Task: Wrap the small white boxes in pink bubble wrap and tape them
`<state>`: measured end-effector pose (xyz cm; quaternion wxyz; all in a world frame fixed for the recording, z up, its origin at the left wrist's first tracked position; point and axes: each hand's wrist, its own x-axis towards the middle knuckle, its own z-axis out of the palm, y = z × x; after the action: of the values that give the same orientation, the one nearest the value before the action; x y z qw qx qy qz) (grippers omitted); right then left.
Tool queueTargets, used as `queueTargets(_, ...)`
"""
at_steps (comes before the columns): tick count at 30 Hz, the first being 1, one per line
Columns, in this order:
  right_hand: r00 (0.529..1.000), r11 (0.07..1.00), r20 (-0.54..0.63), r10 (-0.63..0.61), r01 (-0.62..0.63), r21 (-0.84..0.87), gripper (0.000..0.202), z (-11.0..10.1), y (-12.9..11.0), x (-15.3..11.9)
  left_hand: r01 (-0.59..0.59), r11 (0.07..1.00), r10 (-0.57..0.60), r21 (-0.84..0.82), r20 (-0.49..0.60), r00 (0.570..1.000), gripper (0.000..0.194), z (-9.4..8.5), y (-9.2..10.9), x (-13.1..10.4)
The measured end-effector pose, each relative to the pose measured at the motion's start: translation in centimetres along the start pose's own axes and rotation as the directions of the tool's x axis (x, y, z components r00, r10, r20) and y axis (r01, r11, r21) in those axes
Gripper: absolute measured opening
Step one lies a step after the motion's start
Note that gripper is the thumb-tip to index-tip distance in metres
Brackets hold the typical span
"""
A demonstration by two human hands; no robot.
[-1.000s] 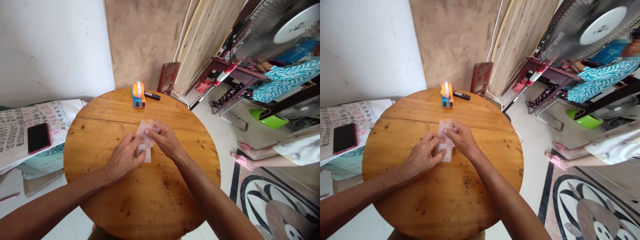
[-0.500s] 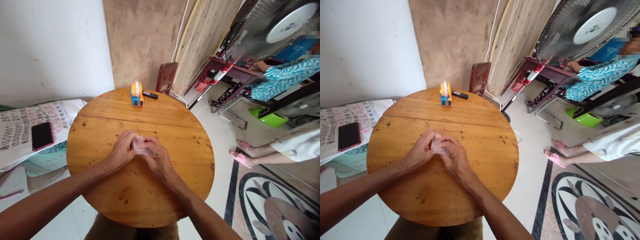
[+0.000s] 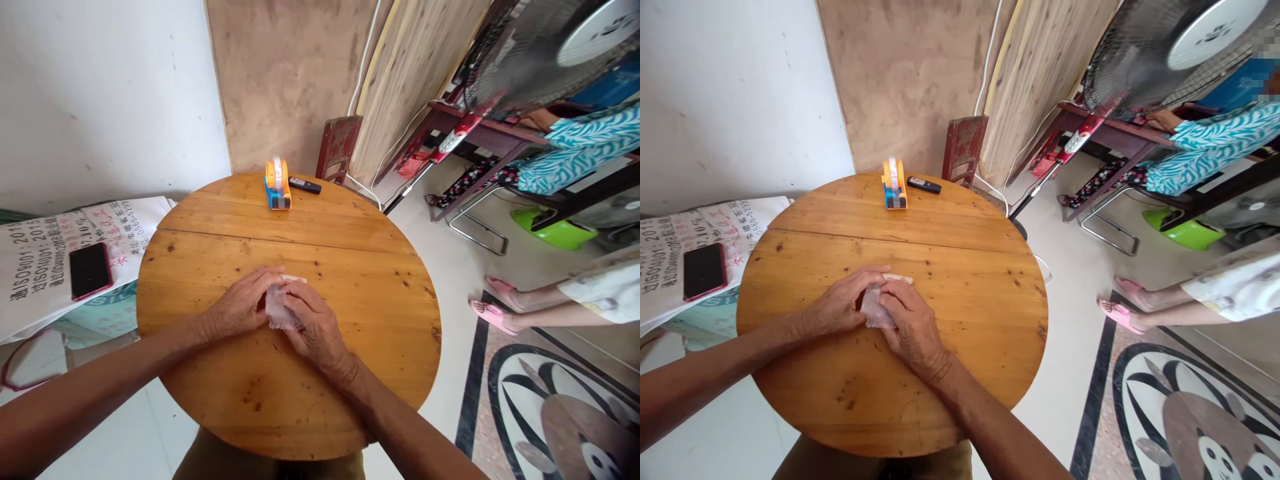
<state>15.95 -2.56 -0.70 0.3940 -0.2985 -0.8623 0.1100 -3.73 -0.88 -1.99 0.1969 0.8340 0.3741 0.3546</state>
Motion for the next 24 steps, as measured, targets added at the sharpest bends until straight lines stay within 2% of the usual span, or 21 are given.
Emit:
queueTargets(3, 0.999, 0.999, 0.039, 0.027, -0.028, 0.024, 0.038, -0.7, 0.6, 0.7, 0.153, 0.981, -0.157, -0.123, -0.030, 0.987, 0.035, -0.1, 0.8, 0.9)
queueTargets(5, 0.989, 0.981, 0.056, 0.136, -0.142, 0.135, 0.032, -1.2, 1.6, 1.9, 0.352, 0.905, -0.358, -0.240, 0.018, 0.934, 0.033, -0.6, 1.6, 1.9)
queueTargets(7, 0.941, 0.882, 0.123, 0.316, -0.339, 0.328, 0.023, -1.4, 3.0, 3.3, 0.528, 0.778, -0.506, -0.342, 0.157, 0.848, 0.031, -1.0, 2.4, 3.0)
queueTargets(8, 0.900, 0.789, 0.177, 0.398, -0.434, 0.435, 0.022, -1.3, 3.7, 3.9, 0.588, 0.729, -0.548, -0.352, 0.215, 0.808, 0.032, -1.2, 2.6, 3.5)
queueTargets(9, 0.858, 0.693, 0.227, 0.460, -0.507, 0.513, 0.023, -1.2, 4.3, 4.4, 0.617, 0.712, -0.570, -0.336, 0.237, 0.787, 0.032, -1.3, 2.6, 4.0)
queueTargets(10, 0.823, 0.615, 0.258, 0.506, -0.553, 0.562, 0.024, -1.0, 4.9, 4.7, 0.626, 0.722, -0.582, -0.295, 0.230, 0.780, 0.032, -1.3, 2.6, 4.4)
queueTargets(12, 0.780, 0.520, 0.275, 0.562, -0.592, 0.616, 0.028, -0.7, 5.4, 5.0, 0.603, 0.775, -0.580, -0.187, 0.166, 0.797, 0.031, -1.2, 2.3, 5.0)
queueTargets(14, 0.763, 0.480, 0.293, 0.576, -0.606, 0.635, 0.035, -1.0, 5.4, 4.7, 0.576, 0.803, -0.561, -0.154, 0.136, 0.817, 0.030, -1.0, 1.8, 5.1)
queueTargets(16, 0.755, 0.449, 0.366, 0.544, -0.630, 0.634, 0.048, -1.8, 5.0, 4.3, 0.556, 0.799, -0.539, -0.228, 0.140, 0.831, 0.028, -0.8, 1.4, 4.9)
queueTargets(18, 0.754, 0.457, 0.446, 0.482, -0.651, 0.606, 0.066, -2.8, 4.6, 3.9, 0.541, 0.783, -0.530, -0.306, 0.125, 0.839, 0.026, -0.7, 1.2, 4.7)
queueTargets(19, 0.763, 0.497, 0.457, 0.457, -0.645, 0.581, 0.075, -3.1, 4.5, 3.8, 0.541, 0.777, -0.535, -0.321, 0.116, 0.837, 0.025, -0.7, 1.1, 4.6)
queueTargets(22, 0.814, 0.692, 0.384, 0.436, -0.576, 0.435, 0.091, -3.2, 4.3, 3.5, 0.545, 0.773, -0.551, -0.323, 0.083, 0.830, 0.021, -0.5, 1.1, 4.6)
queueTargets(24, 0.835, 0.766, 0.341, 0.432, -0.539, 0.351, 0.092, -2.8, 4.3, 3.5, 0.539, 0.759, -0.552, -0.365, 0.079, 0.830, 0.020, -0.5, 1.0, 4.7)
